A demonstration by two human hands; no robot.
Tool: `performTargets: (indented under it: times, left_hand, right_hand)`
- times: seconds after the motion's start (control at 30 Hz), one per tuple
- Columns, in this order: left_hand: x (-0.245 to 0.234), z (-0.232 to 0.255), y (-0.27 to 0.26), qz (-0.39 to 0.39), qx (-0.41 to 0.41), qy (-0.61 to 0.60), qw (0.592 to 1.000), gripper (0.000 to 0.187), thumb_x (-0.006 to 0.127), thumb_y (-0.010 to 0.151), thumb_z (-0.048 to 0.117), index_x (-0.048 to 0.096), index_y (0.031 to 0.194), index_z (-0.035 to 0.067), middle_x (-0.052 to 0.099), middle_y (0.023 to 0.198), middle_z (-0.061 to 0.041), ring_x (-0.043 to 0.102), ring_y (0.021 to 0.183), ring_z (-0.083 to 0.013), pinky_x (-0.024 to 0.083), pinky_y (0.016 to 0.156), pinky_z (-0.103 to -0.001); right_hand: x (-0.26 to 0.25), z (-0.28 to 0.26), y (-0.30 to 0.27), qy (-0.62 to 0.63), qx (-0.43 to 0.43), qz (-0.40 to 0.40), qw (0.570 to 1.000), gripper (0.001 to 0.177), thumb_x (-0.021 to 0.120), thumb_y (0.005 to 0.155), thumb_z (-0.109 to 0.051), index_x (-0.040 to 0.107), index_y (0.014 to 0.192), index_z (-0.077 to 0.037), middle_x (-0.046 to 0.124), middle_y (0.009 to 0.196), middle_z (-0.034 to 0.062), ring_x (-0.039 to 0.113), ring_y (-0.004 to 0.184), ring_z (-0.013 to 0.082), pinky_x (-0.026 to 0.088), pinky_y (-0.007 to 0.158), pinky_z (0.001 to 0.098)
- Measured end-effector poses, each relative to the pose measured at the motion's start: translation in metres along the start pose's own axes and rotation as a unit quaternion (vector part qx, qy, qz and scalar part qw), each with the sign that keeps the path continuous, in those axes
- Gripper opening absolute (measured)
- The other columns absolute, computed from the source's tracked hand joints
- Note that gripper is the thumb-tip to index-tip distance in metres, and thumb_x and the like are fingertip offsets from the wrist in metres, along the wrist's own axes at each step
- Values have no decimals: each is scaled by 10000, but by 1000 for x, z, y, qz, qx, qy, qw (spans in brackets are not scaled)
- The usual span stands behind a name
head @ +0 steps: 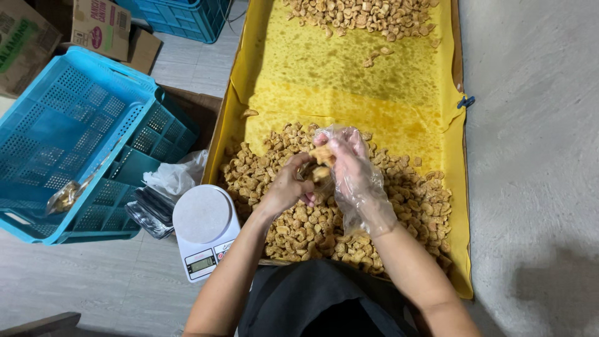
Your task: The person scoops cashews from a large yellow tray into clear plastic bags, weighs each bag on a digital scale, and places the filled bags into a blue basket. The process is repeated continuously throughout the clip.
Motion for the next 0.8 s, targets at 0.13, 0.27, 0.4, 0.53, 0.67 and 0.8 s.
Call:
performTargets:
  times: [0.13, 0.27, 0.4, 0.53, 0.67, 0.8]
  left_hand:
    - [-3, -12, 4, 5, 18, -34, 999, 619, 558, 854, -105, 386, 1438, 9, 599, 1147, -213, 675, 618, -222, 640, 553, -316]
    - [-4, -12, 7, 25, 18, -74, 997, 582, 509, 895, -106, 457, 1469, -24, 669, 909, -259, 657, 603, -215, 644, 561, -303]
    - [-8, 0, -3, 66, 11, 16, 998, 549, 515, 916, -78, 473, 1457, 9, 692, 887, -242, 682, 602, -228, 651, 541, -296]
    - [-4, 13, -13, 41, 30, 79, 996, 581, 484, 873, -115, 413, 1433, 25, 573, 1205, -113, 716, 668, -226, 682, 556, -303]
    - [-1, 11, -15, 8, 5, 91, 996, 536, 454, 893, -106, 470, 1415, 12, 672, 1140, -238, 702, 675, -206, 659, 550, -297]
    - [-7, -7, -12, 15, -6, 43, 999, 519, 469, 889, -103, 492, 1395, 13, 619, 1246, -231, 686, 659, -205, 658, 565, -305]
  right_hand:
    - [-11, 9, 1, -153, -118, -58, 979, 302, 631, 936, -5, 503, 1207, -43, 621, 1185, 176, 656, 1178, 302, 553, 1077, 452]
    - [-13, -4, -5, -116, -70, -54, 989, 294, 610, 985, -26, 514, 1261, -52, 615, 1273, 190, 633, 1235, 318, 560, 1090, 441]
    - [3, -33, -22, -402, -94, -89, 906, 283, 582, 1025, -64, 565, 1298, -135, 574, 1458, 134, 584, 1350, 311, 549, 1116, 433]
    - [16, -33, -37, -812, -125, -171, 544, 738, 540, 807, 99, 653, 1379, -353, 336, 1630, 97, 285, 1471, 402, 542, 670, 289]
    - [9, -16, -38, -863, -31, -174, 473, 218, 615, 961, -196, 775, 835, -276, 172, 1670, 38, 63, 1522, 384, 140, 1236, 583]
    - [19, -17, -37, -775, -242, -157, 562, 310, 622, 982, -58, 793, 970, -317, 181, 1731, -7, 60, 1617, 346, 109, 1330, 513]
Point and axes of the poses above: each hand's wrist, its own y-axis towards the middle knuckle, its own x-axis out of the palm, z = x × y, the point moved 3 cm from there along y, towards the middle knuckle
